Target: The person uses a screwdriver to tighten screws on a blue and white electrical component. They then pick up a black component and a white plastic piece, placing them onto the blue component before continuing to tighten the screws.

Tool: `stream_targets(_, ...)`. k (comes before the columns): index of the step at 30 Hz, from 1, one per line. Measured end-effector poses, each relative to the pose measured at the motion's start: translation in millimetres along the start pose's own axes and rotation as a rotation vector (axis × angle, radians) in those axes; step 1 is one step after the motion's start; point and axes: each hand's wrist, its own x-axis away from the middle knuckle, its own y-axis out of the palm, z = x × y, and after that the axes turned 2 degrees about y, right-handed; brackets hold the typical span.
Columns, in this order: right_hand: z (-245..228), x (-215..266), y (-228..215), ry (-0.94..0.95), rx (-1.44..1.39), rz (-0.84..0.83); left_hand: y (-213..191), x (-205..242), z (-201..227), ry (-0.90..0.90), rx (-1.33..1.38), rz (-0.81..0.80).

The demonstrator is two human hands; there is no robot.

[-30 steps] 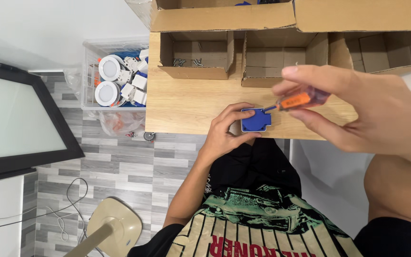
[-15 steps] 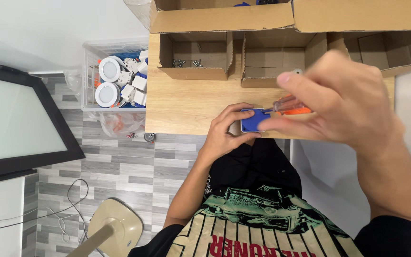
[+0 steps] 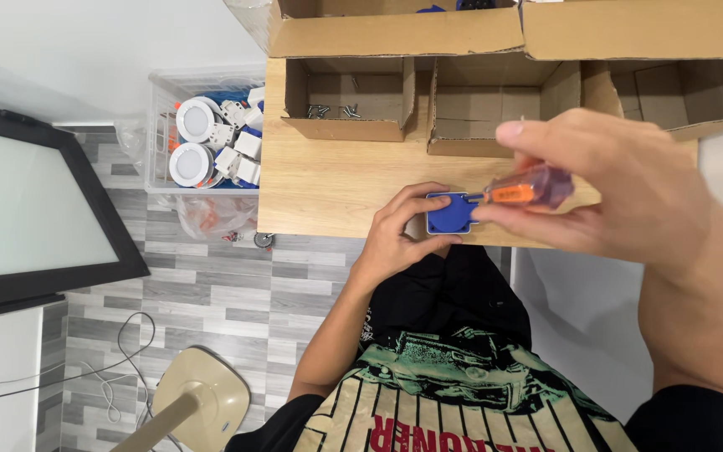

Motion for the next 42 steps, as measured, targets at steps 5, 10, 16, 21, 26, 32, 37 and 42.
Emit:
stream_targets(5, 14.3, 2.6, 20.3, -0.307, 0.087, 0.224, -0.4, -0.8, 1.8, -0.003, -0.010, 0.005)
stream_targets(10, 4.9, -7.7, -13.5, -0.387, -0.125, 0.071, -0.4, -0.5, 0.2, -0.018, -0.018, 0.007)
stream_targets(16, 6.3, 7.8, -19.9, -0.100, -0.206, -0.189, -0.9, -0.4, -0.1, -0.009, -0.016, -0.002)
stream_targets(21, 6.3, 3.5, 2.2, -0.211, -0.011, 0.187, 0.1, 0.5, 1.2, -0.009, -0.012, 0.008)
stream_targets(26, 2.9, -6.3, -3.9, -0.275, -0.060, 0.108, -0.1, -1.1, 1.5, -0.002, -0.008, 0.011)
stream_targets(32, -13.8, -13.4, -26.0, 0.146, -0.308, -0.289, 0.1, -0.3, 0.8, -0.008, -0.014, -0.001)
stream_targets(37, -7.1, 1.6, -11.5, 0.164, -0.053, -0.107, 2.3, 1.3, -1.0, 0.017, -0.052, 0.016)
stream_targets(42, -25.6, -6.0, -6.8, 0.251, 0.023, -0.052, 4.5, 2.3, -3.1, 0.071, -0.083, 0.033)
